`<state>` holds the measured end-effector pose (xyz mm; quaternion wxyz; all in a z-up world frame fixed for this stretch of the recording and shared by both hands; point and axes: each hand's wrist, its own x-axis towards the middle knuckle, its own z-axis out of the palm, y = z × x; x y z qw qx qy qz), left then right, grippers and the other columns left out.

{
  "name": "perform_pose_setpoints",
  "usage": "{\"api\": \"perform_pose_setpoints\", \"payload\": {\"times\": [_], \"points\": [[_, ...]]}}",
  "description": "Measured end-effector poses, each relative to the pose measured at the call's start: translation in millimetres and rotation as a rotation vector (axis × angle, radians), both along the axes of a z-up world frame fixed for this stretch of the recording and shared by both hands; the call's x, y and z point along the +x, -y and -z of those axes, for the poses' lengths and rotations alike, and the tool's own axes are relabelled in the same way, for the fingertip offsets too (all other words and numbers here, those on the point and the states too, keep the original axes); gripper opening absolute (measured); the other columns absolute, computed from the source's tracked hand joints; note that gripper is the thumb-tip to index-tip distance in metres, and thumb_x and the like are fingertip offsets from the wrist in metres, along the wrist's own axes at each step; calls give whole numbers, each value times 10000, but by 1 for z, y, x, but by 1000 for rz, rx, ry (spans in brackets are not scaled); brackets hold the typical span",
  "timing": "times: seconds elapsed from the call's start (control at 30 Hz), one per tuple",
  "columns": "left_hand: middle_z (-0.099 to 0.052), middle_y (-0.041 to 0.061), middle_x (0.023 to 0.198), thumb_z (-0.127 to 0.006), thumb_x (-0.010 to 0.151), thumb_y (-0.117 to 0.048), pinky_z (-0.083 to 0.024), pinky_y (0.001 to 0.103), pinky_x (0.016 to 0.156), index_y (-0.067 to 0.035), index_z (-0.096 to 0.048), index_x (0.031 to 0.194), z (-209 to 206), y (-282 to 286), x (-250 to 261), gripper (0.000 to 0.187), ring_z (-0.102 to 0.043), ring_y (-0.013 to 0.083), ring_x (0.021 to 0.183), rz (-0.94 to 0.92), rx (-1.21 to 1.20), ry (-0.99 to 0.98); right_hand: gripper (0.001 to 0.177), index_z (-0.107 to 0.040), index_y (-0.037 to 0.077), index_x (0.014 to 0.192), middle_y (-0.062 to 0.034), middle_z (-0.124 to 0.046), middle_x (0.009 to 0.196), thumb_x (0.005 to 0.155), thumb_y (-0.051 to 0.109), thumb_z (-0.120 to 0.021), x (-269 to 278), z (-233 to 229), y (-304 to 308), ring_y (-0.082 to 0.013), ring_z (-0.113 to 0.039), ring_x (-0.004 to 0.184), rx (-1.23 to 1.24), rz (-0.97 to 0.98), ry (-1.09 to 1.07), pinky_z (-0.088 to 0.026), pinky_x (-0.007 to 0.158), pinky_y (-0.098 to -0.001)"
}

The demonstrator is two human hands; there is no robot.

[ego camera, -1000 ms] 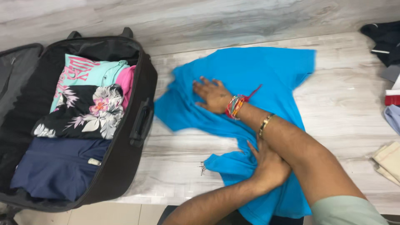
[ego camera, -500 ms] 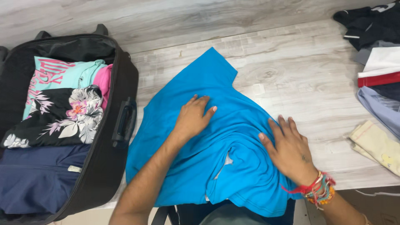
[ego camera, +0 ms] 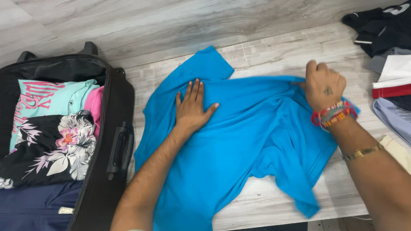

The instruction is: The person folds several shirts and items of clothing by hand on a wooden surface and places them into an open black suitcase.

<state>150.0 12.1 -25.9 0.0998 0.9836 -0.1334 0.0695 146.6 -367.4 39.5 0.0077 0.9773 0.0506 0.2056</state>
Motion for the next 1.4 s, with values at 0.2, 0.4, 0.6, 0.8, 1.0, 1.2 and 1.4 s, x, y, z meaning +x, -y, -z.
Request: {"api": "perform_pose_setpoints", "payload": {"times": [0.2, 0.4, 0.6, 0.8, 1.0, 1.2, 1.4], "points": [[-317, 241, 1661, -541, 1031, -531, -241, 614, 1223, 36, -381, 1567, 8, -47, 39, 796, -282, 370, 1562, -147, -74, 268, 392, -595, 11, 1385, -196, -626, 1279, 1114, 277, -695, -12, -13, -73, -373, -625, 1119, 282, -208, 185, -509, 884, -489], [-260, 281, 1656, -542, 998, -538, -189, 640, 1188, 82, -348, 1554, 14, -28, -25, 856, -220, 404, 1547, -102, -155, 159, 722, -513, 117, 1519, -225, -422, 1588, 995, 613, -506, -103, 27, -78, -398, -371, 1475, 132, -16, -74, -335, 1080, -631], [-228, 299, 1625, -557, 970, -580, -131, 675, 1157, 62, -357, 1509, -5, 20, -110, 862, -178, 427, 1524, 34, -97, -41, 734, -439, 256, 1567, -155, -304, 1671, 978, 691, -384, -158, 53, 19, -379, -259, 1525, 160, 94, -239, -216, 1130, -671], [-431, 233, 1595, -491, 1021, -538, -264, 621, 1209, -4, -467, 1513, -15, 39, -94, 727, -388, 367, 1520, 116, -243, 41, 733, -522, 169, 1506, -202, -450, 1561, 1003, 697, -457, -196, 43, 60, -366, -415, 1448, -32, 378, -319, -307, 1147, -579], [-335, 140, 1627, -462, 980, -650, -188, 644, 1175, -143, -412, 1548, 0, 24, 7, 763, -285, 325, 1518, 37, -69, 62, 709, -473, 44, 1597, -330, -352, 1667, 1120, 569, -468, -106, 23, 35, -460, -324, 1553, 345, -48, -6, -273, 1172, -657], [-258, 84, 1689, -434, 953, -731, -161, 648, 1198, -265, -359, 1602, -5, -22, 75, 803, -218, 292, 1557, 35, 40, 3, 775, -446, 252, 1569, -182, -240, 1678, 963, 733, -393, 7, 55, 9, -405, -199, 1524, 165, 67, -240, -154, 1116, -677], [-292, 90, 1672, -449, 961, -680, -170, 639, 1182, -244, -385, 1581, -3, -44, 108, 761, -247, 289, 1537, 86, 42, 12, 749, -471, 230, 1558, -191, -292, 1670, 987, 710, -404, 51, 64, 5, -404, -216, 1539, 176, 0, -221, -154, 1126, -683]]}}
